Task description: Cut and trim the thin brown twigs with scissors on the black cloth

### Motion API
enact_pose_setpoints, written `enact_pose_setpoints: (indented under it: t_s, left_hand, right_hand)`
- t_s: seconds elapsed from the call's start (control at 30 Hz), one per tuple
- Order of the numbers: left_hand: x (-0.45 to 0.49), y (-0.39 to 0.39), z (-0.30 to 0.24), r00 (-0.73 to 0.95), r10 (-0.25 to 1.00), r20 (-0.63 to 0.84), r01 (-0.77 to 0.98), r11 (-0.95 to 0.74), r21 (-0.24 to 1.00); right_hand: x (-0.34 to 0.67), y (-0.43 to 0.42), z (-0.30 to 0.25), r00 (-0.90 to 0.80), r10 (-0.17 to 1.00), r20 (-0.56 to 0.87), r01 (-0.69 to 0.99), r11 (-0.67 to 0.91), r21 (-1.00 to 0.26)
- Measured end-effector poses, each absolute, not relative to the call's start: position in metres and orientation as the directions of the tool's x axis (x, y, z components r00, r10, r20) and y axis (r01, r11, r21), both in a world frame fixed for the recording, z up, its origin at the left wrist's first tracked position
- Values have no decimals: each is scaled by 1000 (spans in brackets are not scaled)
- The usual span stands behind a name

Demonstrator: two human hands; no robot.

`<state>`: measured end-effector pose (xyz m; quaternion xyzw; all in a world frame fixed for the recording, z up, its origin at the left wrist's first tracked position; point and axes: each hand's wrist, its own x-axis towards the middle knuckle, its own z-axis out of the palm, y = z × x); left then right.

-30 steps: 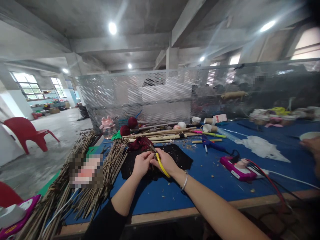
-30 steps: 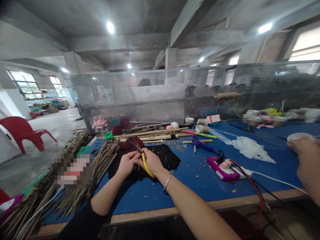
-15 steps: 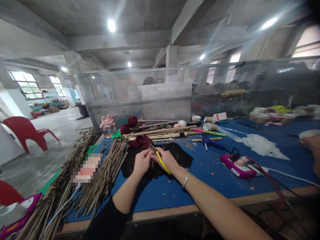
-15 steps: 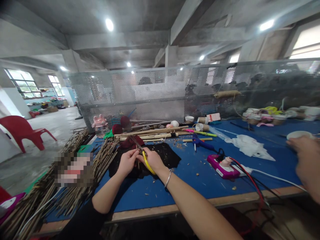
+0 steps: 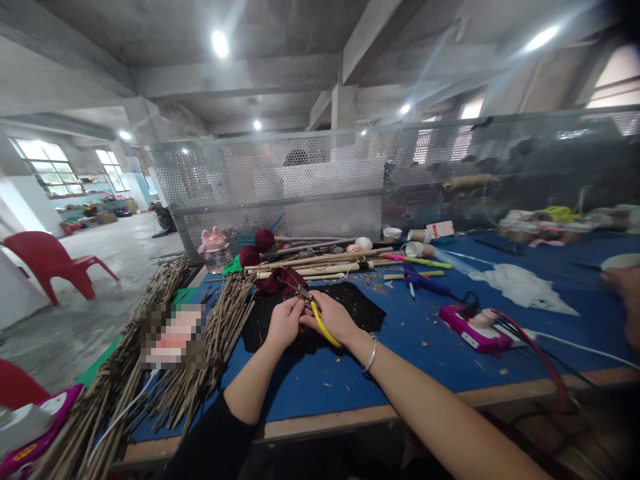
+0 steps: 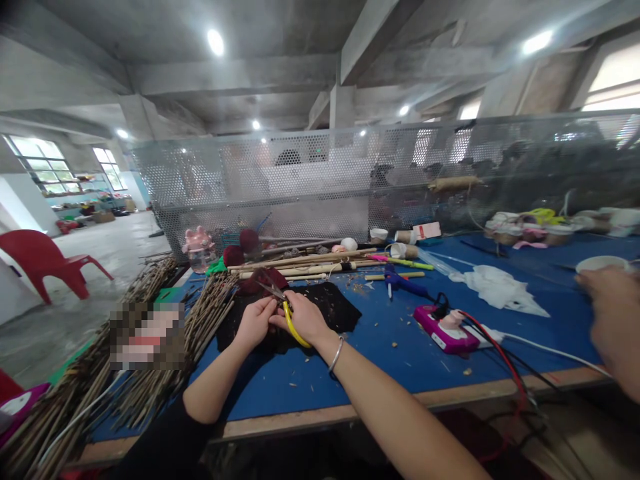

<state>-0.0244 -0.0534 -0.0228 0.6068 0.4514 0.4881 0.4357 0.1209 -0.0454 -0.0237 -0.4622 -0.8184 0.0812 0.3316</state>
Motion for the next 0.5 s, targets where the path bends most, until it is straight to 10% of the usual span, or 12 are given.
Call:
enact_pose_setpoints:
  t_s: [0.5]
  left_hand:
    - [-25, -54, -21, 67, 970, 233, 168, -242, 956]
  right_hand:
    - [121, -45, -22, -269, 857, 440, 608, 505, -612]
